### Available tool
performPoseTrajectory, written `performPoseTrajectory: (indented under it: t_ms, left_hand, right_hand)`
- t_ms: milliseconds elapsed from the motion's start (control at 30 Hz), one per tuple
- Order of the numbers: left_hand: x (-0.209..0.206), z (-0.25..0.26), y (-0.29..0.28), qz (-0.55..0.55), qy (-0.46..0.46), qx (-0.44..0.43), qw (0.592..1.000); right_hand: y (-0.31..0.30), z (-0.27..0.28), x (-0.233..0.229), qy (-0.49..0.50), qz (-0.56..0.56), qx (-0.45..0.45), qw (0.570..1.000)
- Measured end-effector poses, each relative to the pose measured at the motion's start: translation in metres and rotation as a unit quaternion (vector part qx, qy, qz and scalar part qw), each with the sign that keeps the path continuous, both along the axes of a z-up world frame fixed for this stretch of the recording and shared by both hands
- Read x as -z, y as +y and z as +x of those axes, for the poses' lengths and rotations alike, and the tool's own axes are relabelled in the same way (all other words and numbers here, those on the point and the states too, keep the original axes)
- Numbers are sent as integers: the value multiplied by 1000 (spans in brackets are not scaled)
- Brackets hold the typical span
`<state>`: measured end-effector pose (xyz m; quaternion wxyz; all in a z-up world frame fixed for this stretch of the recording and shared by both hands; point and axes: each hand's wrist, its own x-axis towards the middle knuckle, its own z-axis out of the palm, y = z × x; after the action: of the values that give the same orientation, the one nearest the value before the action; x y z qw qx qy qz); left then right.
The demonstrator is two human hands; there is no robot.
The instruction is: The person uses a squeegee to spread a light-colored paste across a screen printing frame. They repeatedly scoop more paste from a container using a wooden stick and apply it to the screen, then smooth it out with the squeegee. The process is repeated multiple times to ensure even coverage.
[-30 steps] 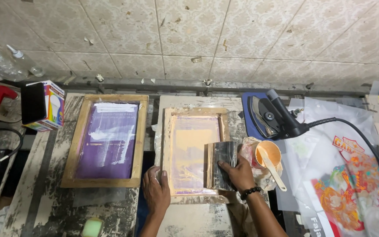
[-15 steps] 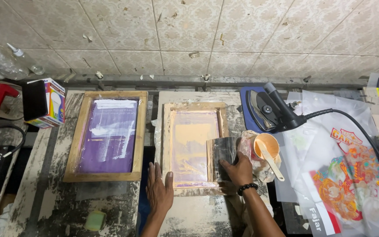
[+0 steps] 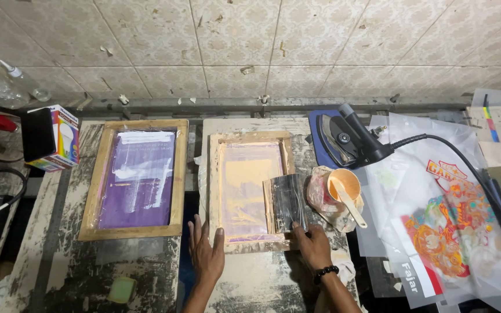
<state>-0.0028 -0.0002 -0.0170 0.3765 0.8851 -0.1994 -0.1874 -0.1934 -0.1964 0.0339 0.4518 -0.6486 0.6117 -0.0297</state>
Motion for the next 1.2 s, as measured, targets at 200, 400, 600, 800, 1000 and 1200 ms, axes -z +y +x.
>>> performPoseTrajectory:
  t_ms: [200, 400, 600, 800, 1000, 1200]
  left_hand:
    - [-14, -1, -3, -76, 53, -21, 996]
    - [-84, 16, -16, -17, 140, -49, 989]
    - [-196, 27, -18, -35, 166, 37, 985]
    - [-219, 34, -33, -50, 126, 41, 990]
    - [-178, 30, -15, -81, 151, 34, 985]
    - [-99, 17, -8, 7, 191, -5, 982]
  right_hand:
    - [-5, 1, -19, -16, 1, -3, 1000]
    - [-17, 13, -84, 5, -2, -33, 999]
    - [-21, 36, -196, 35, -63, -82, 994]
    - [-50, 40, -194, 53, -101, -105, 988]
    - [-16, 40, -190, 44, -73, -96, 992]
    - [-12, 5, -48, -13, -17, -16, 1000]
